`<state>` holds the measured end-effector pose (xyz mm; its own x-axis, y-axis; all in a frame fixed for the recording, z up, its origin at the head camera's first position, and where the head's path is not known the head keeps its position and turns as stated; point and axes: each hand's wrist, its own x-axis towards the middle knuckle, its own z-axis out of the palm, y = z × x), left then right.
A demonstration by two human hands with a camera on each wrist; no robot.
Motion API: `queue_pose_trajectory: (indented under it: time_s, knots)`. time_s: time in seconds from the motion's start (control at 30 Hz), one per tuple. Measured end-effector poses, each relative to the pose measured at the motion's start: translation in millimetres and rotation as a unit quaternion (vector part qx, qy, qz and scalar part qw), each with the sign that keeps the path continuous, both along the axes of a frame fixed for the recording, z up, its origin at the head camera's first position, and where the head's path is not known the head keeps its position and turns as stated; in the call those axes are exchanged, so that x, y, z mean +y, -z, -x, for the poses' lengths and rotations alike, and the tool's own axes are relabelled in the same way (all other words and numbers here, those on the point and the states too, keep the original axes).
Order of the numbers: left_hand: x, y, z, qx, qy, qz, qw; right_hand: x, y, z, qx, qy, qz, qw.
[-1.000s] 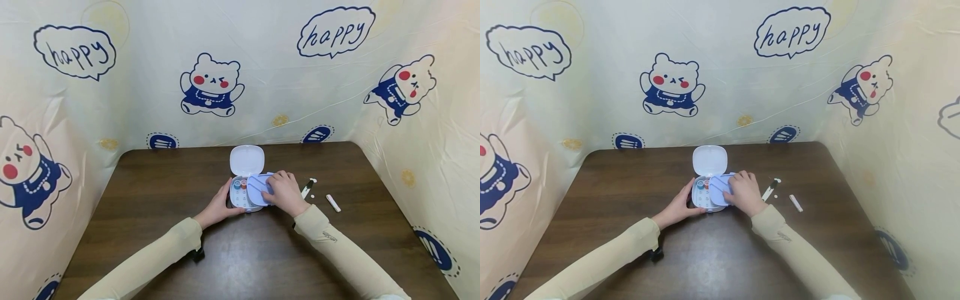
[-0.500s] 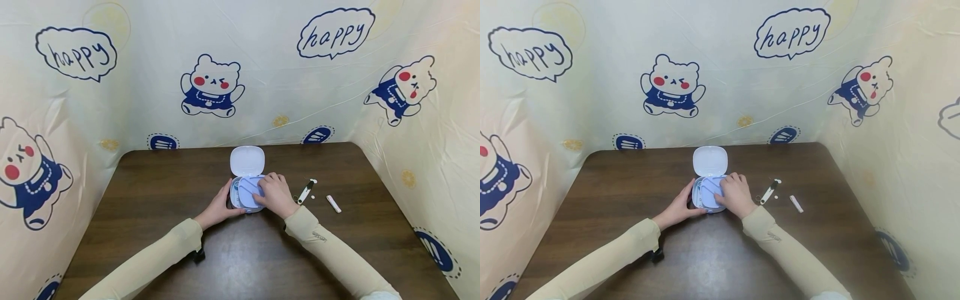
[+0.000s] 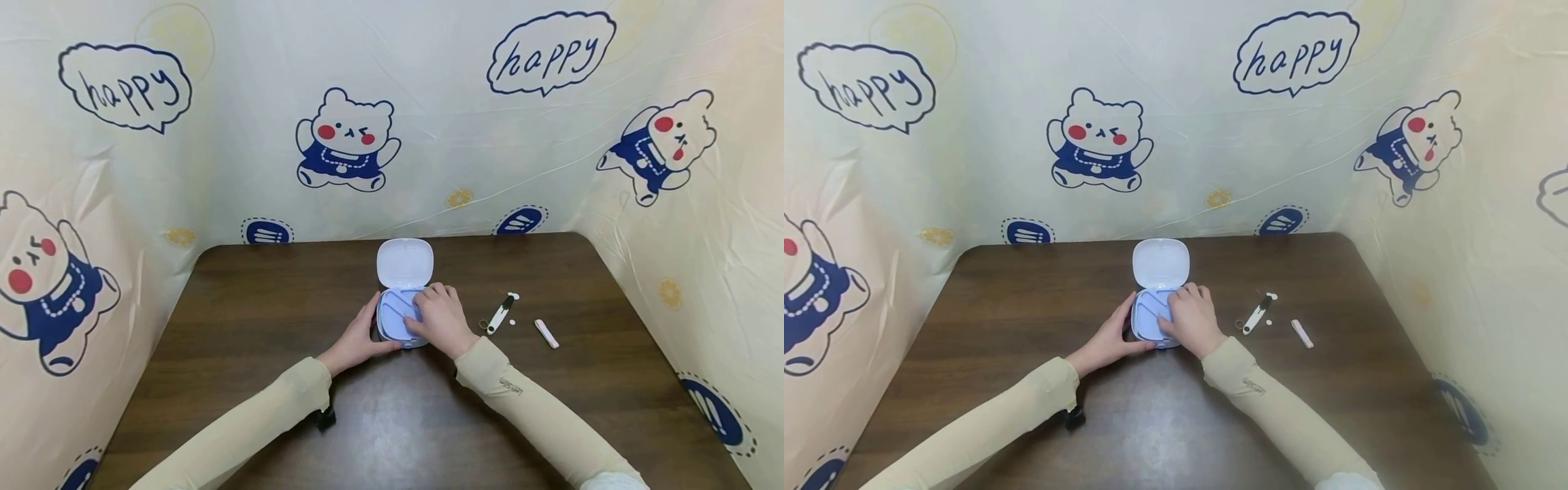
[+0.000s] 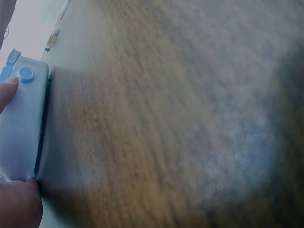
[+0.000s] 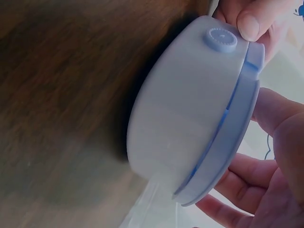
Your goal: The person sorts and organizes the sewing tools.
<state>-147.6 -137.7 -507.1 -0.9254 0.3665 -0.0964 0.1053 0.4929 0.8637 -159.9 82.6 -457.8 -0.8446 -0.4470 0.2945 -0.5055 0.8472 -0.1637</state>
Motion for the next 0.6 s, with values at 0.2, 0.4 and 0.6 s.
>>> queue_pose_trajectory:
  time_s: [0.2,0.4,0.6]
  knots:
    - [0.6,-2.5,0.0,-0.001,0.0,0.003,1.0,-2.8,1.6,0.3,0.016,0.001,-0.004,0.9999]
    - [1.0,-2.6,0.1,0.002,0.0,0.001,1.0,-4.2,4.3,2.0,0.03,-0.001,-0.003,0.9995]
    - [0.6,-0.6,-0.5,-0.001,0.0,-0.002,1.0,-6.7,4.5,1.4,0.01,0.0,-0.006,0.9999]
